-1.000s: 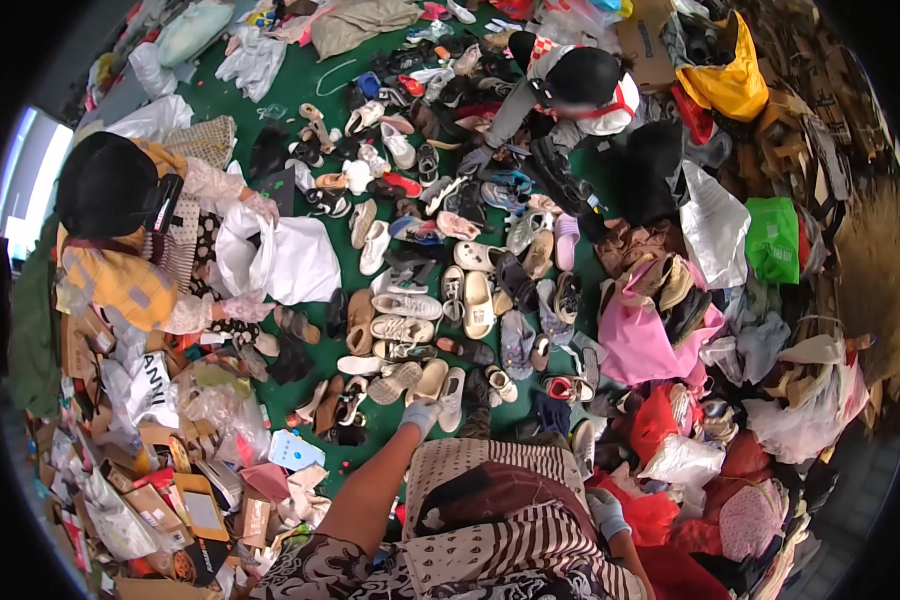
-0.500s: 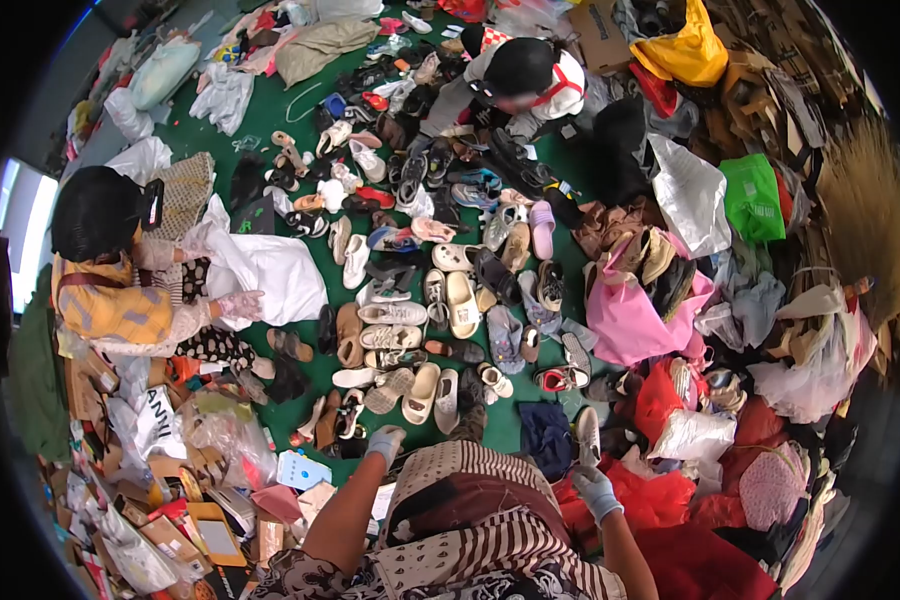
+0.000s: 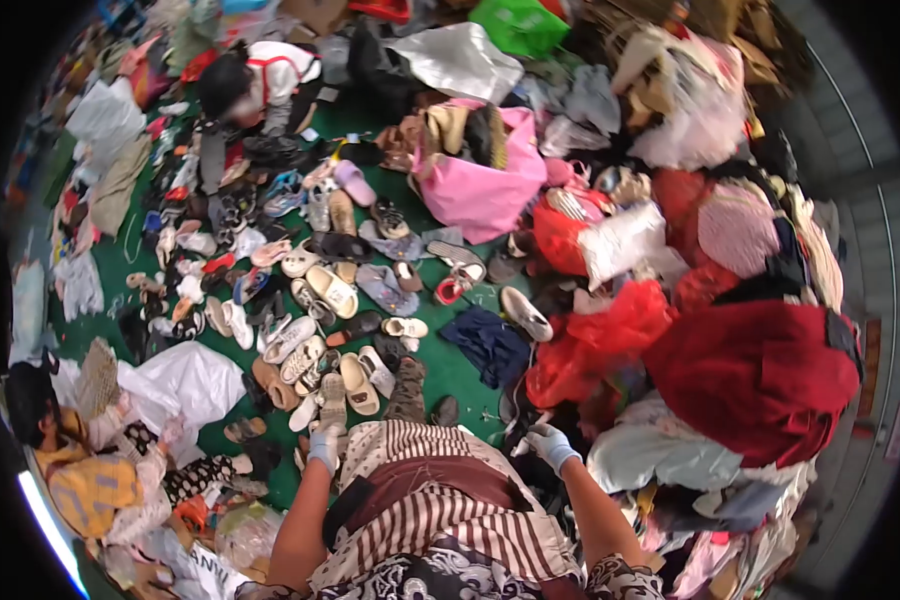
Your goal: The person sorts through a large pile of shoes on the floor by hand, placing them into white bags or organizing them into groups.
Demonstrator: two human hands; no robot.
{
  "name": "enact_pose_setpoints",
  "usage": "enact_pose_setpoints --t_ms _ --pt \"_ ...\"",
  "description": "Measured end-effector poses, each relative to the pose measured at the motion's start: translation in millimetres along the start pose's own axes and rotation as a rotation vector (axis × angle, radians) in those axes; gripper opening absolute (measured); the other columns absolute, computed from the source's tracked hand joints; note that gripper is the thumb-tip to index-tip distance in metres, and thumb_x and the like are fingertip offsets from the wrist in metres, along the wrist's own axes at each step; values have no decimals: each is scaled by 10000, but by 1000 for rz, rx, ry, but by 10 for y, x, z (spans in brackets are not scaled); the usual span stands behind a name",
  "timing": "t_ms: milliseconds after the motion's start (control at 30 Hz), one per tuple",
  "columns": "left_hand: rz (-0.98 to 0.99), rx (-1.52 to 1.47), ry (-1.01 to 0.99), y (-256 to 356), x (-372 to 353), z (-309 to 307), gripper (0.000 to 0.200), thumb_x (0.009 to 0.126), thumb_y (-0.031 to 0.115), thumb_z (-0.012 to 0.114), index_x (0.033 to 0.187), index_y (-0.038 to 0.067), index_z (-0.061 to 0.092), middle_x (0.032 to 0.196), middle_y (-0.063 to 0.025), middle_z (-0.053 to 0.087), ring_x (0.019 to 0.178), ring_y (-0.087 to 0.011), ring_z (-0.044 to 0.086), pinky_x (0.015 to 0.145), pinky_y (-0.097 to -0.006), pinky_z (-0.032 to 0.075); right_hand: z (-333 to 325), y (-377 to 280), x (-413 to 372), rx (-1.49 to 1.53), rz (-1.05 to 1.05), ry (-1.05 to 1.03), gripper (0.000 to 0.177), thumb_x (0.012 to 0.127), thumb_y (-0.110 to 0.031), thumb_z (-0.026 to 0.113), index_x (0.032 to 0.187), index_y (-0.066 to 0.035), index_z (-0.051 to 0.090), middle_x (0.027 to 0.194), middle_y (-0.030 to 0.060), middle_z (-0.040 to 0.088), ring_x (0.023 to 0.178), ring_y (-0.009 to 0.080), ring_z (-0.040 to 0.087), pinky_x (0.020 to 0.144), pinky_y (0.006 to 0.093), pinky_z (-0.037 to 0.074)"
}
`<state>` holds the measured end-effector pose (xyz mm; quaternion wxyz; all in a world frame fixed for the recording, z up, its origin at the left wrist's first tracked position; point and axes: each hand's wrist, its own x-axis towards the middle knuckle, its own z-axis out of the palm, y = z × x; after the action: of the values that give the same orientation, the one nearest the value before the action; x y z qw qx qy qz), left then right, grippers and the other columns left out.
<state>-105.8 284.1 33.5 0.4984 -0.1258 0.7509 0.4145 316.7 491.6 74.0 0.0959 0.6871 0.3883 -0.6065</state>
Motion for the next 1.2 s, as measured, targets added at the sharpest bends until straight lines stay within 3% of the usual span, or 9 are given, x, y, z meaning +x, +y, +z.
enact_pose_setpoints --t_ms 200,333,400,467,633,700,867,1100,1200 --pt "-10 267 -101 -344 -308 -45 245 821 168 558 1044 75 591 878 -86 593 669 -217 619 501 -287 447 321 1359 -333 386 105 81 210 854 -155 632 1049 -77 631 843 7 637 732 115 573 634 265 476" --pt "200 522 -56 -619 -338 -292 281 809 201 584 1016 20 642 920 -107 641 844 -206 596 735 -286 469 600 2285 -352 86 226 109 288 786 -252 670 1016 -80 667 838 66 671 741 154 621 673 303 498" --pt "250 665 -81 -777 -137 -518 372 824 296 551 1032 3 647 1040 -143 650 962 -233 588 877 -322 430 666 2339 -423 120 279 100 273 789 -251 662 1011 -93 671 857 62 676 737 149 620 687 298 499" --pt "190 960 -143 -641 26 -573 374 825 299 551 1045 12 647 1049 -145 649 981 -243 585 887 -322 425 739 2449 -401 75 212 122 260 828 -259 633 1033 -99 645 808 24 644 637 140 585 531 298 479" --pt "207 972 -239 -193 49 -492 361 823 296 561 1050 27 643 1021 -134 646 952 -237 587 841 -324 443 777 1630 -681 295 109 193 277 822 -231 598 1042 -72 656 834 66 664 716 152 611 629 319 503" --pt "180 1016 -268 -25 92 -516 356 822 294 565 1052 34 642 1010 -130 645 940 -235 588 822 -324 450 981 1591 -439 253 80 222 315 802 -226 572 1039 -31 647 941 125 674 883 205 637 792 319 484" --pt "114 1153 -310 399 283 -419 345 820 291 575 1057 49 638 981 -120 642 912 -229 590 777 -326 467 1378 1168 -537 451 -126 250 284 835 -229 604 1053 -52 647 982 117 669 904 203 623 817 302 467" --pt "105 1013 -366 904 175 144 320 816 267 597 1068 72 622 928 -96 627 849 -209 588 693 -327 490 1822 1640 -682 732 42 358 285 832 -178 589 1077 -39 633 977 91 665 879 171 603 824 297 464" --pt "160 785 -520 1009 -217 472 368 816 269 622 1122 71 572 984 -91 603 830 -201 585 676 -346 496 2004 2038 -718 621 227 316 397 789 -311 608 1089 -52 633 873 86 674 757 161 621 702 293 492"
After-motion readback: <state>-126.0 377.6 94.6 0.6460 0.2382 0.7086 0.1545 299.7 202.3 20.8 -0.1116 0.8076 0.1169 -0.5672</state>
